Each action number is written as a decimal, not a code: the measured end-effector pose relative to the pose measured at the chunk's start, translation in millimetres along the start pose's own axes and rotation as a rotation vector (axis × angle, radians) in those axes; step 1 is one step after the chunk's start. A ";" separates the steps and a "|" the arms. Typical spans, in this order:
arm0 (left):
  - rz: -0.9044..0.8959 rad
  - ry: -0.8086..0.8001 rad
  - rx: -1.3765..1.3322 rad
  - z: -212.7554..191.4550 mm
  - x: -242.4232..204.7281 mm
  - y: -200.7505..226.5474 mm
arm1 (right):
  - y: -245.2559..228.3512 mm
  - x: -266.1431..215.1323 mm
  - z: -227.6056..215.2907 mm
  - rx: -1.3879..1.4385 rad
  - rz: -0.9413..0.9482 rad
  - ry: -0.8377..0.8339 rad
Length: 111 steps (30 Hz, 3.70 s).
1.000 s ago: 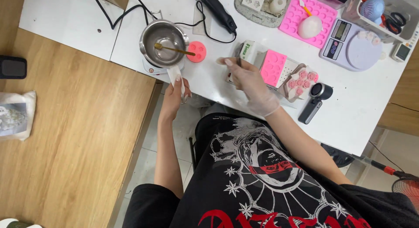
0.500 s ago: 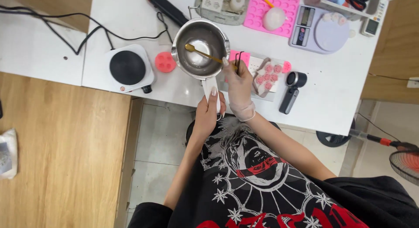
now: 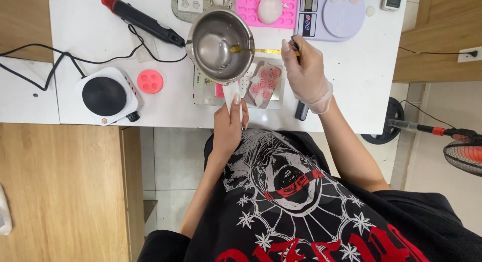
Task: Pouring melted wax into flower-shaped silicone molds and using tweezers to place small decorative elements.
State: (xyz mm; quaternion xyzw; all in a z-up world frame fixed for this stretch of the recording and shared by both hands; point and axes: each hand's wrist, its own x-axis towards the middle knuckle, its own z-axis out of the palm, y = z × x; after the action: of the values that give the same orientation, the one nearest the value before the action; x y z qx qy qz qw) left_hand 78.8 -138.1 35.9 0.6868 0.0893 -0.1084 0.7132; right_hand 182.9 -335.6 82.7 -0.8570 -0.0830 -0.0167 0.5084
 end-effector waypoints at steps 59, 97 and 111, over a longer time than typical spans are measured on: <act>0.048 0.082 0.106 9.2 9.5 -34.5 | 64.9 -10.3 -66.6 -0.059 0.202 -0.243; -0.028 0.013 -0.085 8.5 4.9 -29.6 | 7.8 8.6 -1.2 0.123 0.155 -0.155; -0.177 0.390 -0.331 -58.6 -0.2 -81.6 | 26.9 9.0 -32.1 0.110 0.363 -0.138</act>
State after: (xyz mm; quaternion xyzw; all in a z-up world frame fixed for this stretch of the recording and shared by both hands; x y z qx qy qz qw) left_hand 57.2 -82.2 -44.8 0.5582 0.3012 -0.0202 0.7728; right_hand 197.8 -375.2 75.8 -0.8280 0.0373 0.1384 0.5421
